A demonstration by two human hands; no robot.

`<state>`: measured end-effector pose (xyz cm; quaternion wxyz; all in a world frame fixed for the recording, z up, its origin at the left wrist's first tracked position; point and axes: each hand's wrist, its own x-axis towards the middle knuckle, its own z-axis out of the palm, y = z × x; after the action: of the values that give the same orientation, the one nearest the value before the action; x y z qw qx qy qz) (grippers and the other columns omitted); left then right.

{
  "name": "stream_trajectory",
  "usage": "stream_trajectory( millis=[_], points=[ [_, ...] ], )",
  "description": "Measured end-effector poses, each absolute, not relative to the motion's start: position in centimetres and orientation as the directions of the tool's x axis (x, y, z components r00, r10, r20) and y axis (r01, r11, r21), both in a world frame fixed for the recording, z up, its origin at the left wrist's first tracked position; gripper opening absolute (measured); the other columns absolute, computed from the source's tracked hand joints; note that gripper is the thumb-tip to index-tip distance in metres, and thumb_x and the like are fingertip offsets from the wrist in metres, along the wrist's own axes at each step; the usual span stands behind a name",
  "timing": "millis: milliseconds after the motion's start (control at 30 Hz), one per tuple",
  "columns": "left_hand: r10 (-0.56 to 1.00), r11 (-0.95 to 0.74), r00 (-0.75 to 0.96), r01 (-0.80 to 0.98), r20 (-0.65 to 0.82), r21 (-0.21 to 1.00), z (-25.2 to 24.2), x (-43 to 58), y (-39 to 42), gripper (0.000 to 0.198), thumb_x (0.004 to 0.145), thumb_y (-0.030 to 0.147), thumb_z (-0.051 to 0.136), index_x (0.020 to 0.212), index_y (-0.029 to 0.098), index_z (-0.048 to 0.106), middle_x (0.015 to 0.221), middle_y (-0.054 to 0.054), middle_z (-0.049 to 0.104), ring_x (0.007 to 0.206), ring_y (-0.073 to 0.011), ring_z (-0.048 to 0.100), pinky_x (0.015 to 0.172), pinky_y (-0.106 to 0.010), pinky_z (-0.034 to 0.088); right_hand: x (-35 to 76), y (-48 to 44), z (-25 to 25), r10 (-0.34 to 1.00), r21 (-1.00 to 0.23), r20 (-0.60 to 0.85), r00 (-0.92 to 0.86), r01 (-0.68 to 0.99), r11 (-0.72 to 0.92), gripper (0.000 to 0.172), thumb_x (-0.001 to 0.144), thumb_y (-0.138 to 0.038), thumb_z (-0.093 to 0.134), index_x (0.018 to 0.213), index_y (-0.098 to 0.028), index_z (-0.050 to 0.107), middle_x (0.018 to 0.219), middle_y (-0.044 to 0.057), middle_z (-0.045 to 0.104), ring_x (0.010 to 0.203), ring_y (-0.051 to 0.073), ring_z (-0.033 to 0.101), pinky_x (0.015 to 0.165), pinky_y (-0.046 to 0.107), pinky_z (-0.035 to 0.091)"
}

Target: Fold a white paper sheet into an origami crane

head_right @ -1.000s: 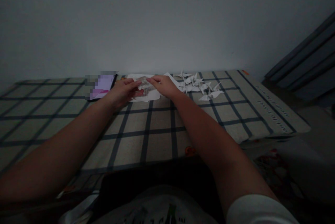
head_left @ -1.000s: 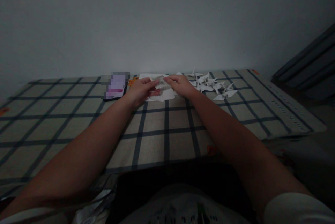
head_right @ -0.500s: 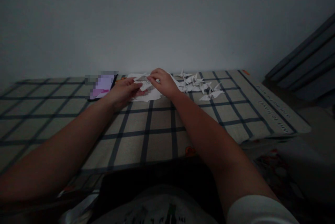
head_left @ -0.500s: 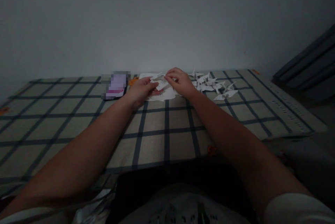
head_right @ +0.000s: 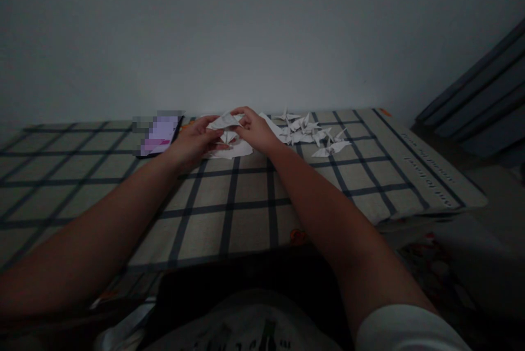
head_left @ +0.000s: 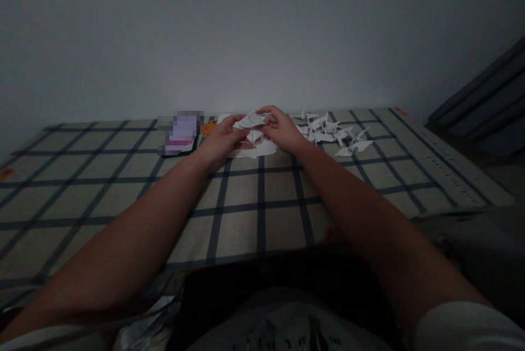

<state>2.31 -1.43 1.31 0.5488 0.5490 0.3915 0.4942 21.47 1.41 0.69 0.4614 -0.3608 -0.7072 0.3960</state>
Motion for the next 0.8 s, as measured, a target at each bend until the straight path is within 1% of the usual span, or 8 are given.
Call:
stream_trajectory(
  millis=[167,267,333,400,500,567,667,800],
  points=[
    [0.977,-0.093,0.186,-0.077,0.106,0.993,1.48,2.38,-1.78,0.052,0.080,0.012,0.077,0.129,0.020,0.062,0.096,-0.004,0.078,0.082,-0.0170,0.078,0.079,-0.029,0.065,21.35,1.20,1.02,0.873,-0.899,0.377,-0.310,0.104,0.425,0.032,0.087,-0.014,0.071,0.112,-0.025,0.056,0.073,-0.008,0.049,0.063,0.009,0.054,0.058,0.019,0.043],
    [0.972,-0.110,0.200,-0.086,0.126,0.990,1.54,2.43,-1.89,0.054,0.081,0.011,0.077,0.131,0.020,0.062,0.096,-0.004,0.078,0.079,-0.0156,0.077,0.079,-0.028,0.065,21.31,1.32,0.91,0.862,-0.896,0.395,-0.317,0.074,0.438,0.034,0.085,-0.009,0.068,0.113,-0.024,0.056,0.074,-0.008,0.050,0.063,0.009,0.054,0.059,0.019,0.044],
    [0.966,-0.118,0.220,-0.092,0.136,0.989,1.42,2.40,-1.81,0.055,0.082,0.012,0.076,0.134,0.019,0.060,0.098,-0.004,0.078,0.079,-0.0149,0.077,0.079,-0.028,0.065,21.24,1.55,0.70,0.861,-0.896,0.402,-0.313,0.059,0.440,0.035,0.085,-0.009,0.067,0.113,-0.024,0.055,0.074,-0.008,0.050,0.063,0.009,0.055,0.058,0.019,0.044],
    [0.961,-0.122,0.240,-0.080,0.138,0.989,1.22,2.32,-1.66,0.057,0.083,0.014,0.076,0.137,0.020,0.058,0.100,-0.004,0.078,0.080,-0.0150,0.077,0.081,-0.029,0.065,21.14,1.81,0.47,0.857,-0.900,0.403,-0.321,0.035,0.435,0.037,0.084,-0.009,0.068,0.114,-0.024,0.054,0.077,-0.007,0.052,0.065,0.010,0.057,0.059,0.019,0.046],
    [0.953,-0.132,0.267,-0.066,0.145,0.989,0.94,2.19,-1.51,0.060,0.085,0.018,0.077,0.140,0.019,0.055,0.099,-0.005,0.078,0.082,-0.0162,0.078,0.085,-0.032,0.065,21.00,1.99,0.26,0.840,-0.907,0.396,-0.371,-0.015,0.421,0.043,0.082,-0.006,0.066,0.119,-0.024,0.051,0.088,-0.004,0.061,0.072,0.010,0.061,0.065,0.020,0.051],
    [0.952,-0.128,0.270,-0.065,0.141,0.990,0.93,2.16,-1.54,0.064,0.084,0.019,0.077,0.143,0.019,0.053,0.097,-0.005,0.078,0.082,-0.0171,0.078,0.086,-0.034,0.065,20.99,1.96,0.25,0.833,-0.911,0.387,-0.395,-0.027,0.411,0.047,0.083,-0.008,0.066,0.123,-0.025,0.049,0.095,-0.002,0.065,0.075,0.011,0.063,0.068,0.022,0.054],
    [0.963,-0.116,0.237,-0.069,0.129,0.991,1.26,2.22,-1.81,0.068,0.081,0.016,0.076,0.145,0.020,0.053,0.102,-0.006,0.077,0.082,-0.0176,0.077,0.084,-0.036,0.066,21.14,1.88,0.31,0.849,-0.916,0.368,-0.380,0.007,0.400,0.046,0.088,-0.016,0.067,0.129,-0.026,0.048,0.095,-0.001,0.066,0.074,0.012,0.063,0.068,0.024,0.055],
    [0.971,-0.130,0.189,-0.094,0.146,0.987,1.83,2.43,-2.21,0.060,0.078,0.016,0.072,0.137,0.021,0.061,0.111,-0.007,0.075,0.084,-0.0179,0.076,0.079,-0.036,0.067,21.37,2.00,0.31,0.865,-0.914,0.360,-0.349,0.055,0.403,0.043,0.092,-0.024,0.067,0.131,-0.026,0.048,0.096,0.000,0.066,0.075,0.013,0.064,0.071,0.026,0.057]
  ],
)
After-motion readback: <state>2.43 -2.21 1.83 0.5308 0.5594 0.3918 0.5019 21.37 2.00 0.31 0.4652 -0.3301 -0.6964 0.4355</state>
